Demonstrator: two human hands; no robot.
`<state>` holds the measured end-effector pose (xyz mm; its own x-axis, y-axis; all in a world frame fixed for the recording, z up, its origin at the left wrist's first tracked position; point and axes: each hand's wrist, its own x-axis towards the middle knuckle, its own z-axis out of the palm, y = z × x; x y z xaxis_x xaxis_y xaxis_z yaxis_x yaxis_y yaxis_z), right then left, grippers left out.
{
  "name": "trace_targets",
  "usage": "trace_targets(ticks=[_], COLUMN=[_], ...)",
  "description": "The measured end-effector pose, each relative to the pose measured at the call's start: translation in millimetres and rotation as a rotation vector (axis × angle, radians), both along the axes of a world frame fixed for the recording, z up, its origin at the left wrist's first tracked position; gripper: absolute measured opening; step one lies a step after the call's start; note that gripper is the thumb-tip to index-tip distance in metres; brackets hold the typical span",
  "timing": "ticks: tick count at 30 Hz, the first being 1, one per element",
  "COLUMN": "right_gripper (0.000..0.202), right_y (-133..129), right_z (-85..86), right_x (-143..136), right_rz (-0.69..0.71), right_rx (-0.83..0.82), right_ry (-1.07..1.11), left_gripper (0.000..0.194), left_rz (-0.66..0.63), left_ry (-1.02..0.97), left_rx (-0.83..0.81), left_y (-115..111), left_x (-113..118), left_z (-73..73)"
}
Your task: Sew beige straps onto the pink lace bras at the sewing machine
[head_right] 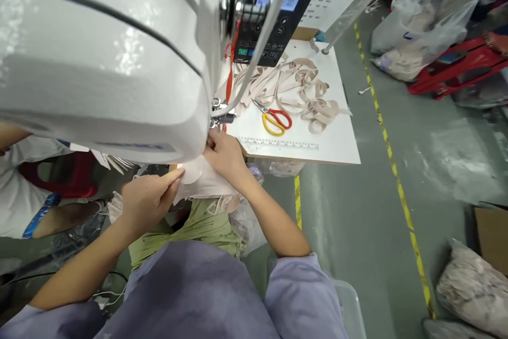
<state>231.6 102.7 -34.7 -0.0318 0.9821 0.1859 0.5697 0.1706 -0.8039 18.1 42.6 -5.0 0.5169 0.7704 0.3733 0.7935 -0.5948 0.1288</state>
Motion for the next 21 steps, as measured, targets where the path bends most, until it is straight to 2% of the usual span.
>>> trace_targets(ticks=[12, 21], right_gripper=[0.014, 0.013], right_y=[-5, -7], right_z=[6.8, 11.4], right_x=[5, 9], right_rz=[0.025, -0.017], right_rx=[0.033, 0.067], right_ry=[0.056, 0.079], left_gripper=[0.023, 0.022], left_rz=[-0.101, -0.182], left_ry=[-0.015, -0.034], left_rx=[0.109, 0.093], left_y=[1, 2], left_x=[6, 14], left_z=[2.5, 3.7])
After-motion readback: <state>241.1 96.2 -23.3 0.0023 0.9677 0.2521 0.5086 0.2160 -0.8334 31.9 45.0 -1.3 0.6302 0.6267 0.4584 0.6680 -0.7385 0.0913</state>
